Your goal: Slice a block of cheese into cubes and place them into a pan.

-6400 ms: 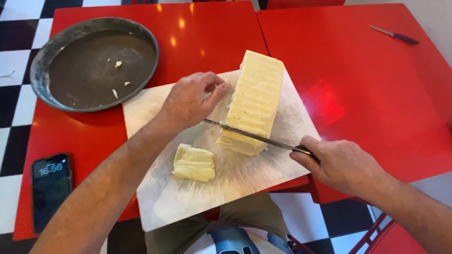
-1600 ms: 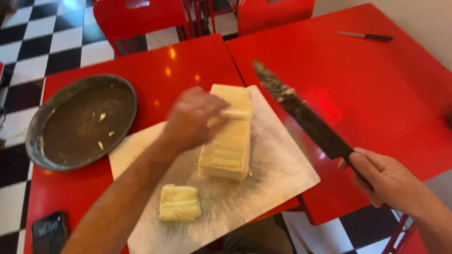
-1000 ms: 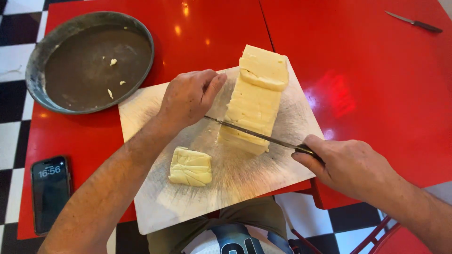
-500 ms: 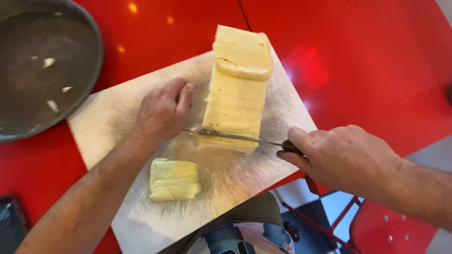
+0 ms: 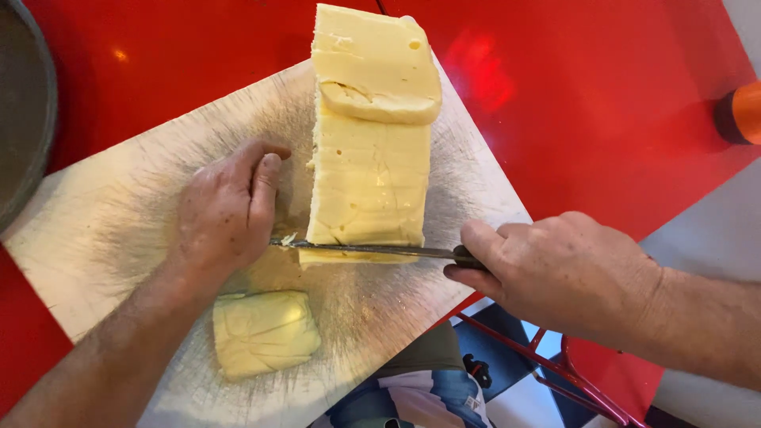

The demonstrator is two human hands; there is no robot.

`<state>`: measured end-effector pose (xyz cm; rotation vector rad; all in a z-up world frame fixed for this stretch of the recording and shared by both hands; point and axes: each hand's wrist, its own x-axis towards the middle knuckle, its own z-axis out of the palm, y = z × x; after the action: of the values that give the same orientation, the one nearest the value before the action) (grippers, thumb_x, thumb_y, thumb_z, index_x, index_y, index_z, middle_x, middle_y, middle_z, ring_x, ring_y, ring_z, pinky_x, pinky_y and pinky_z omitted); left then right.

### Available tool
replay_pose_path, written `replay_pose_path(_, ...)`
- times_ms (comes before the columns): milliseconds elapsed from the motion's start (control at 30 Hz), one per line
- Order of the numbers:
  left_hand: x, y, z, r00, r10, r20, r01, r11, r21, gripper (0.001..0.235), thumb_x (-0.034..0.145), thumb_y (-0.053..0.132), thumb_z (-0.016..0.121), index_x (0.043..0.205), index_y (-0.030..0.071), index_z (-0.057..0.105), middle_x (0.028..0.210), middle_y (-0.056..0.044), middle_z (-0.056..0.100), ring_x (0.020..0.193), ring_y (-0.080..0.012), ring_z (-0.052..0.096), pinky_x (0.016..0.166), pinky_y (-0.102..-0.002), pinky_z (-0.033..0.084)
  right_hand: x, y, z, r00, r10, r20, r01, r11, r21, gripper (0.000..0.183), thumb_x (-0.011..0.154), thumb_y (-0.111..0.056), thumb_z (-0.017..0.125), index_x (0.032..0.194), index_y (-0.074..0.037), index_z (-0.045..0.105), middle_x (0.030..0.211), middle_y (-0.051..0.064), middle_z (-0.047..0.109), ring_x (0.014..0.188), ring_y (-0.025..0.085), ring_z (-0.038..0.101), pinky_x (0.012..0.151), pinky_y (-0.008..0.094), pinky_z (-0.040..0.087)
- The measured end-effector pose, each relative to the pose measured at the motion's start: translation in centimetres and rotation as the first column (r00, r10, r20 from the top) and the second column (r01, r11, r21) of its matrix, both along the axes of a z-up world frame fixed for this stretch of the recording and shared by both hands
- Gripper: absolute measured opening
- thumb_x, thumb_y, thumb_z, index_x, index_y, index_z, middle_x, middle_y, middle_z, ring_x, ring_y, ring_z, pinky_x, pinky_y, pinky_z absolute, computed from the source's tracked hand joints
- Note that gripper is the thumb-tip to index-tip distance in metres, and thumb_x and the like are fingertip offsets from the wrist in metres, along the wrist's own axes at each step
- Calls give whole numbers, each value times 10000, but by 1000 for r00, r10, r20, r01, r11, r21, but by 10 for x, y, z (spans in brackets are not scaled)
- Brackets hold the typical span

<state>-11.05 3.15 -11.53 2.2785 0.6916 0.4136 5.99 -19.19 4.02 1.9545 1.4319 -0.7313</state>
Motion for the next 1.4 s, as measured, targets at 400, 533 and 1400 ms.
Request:
replay_pose_path(400,7,8,8,987,28,-160,0,986,169,227,1081,262,506,1108,109,672,748,-169,680,708,-420,666,677,-548,507,24,-19,-64,988,24,-153,30,940,341,392,896,-483,633,918,-96,574,629,129,689,565,373,696,438,487,554)
replay_pose_path(533,12,5,26,944,50,-325,9,984,177,256,1085,289,481,1103,104,658,618,-140,663,543,-340,669,603,-516,532,31,-29,-94,973,56,-224,47,903,428,380,880,-458,681,924,-92,591,629,137,695,537,370,693,438,487,546)
replay_pose_path(1400,10,10,15,986,71,-152,-16,942,335,162,1002,234,630,1054,81,635,906,-122,682,896,-361,648,784,-518,451,33,-32,-126,967,89,-237,37,877,480,403,871,-476,662,895,-81,582,650,120,699,493,324,696,386,442,544)
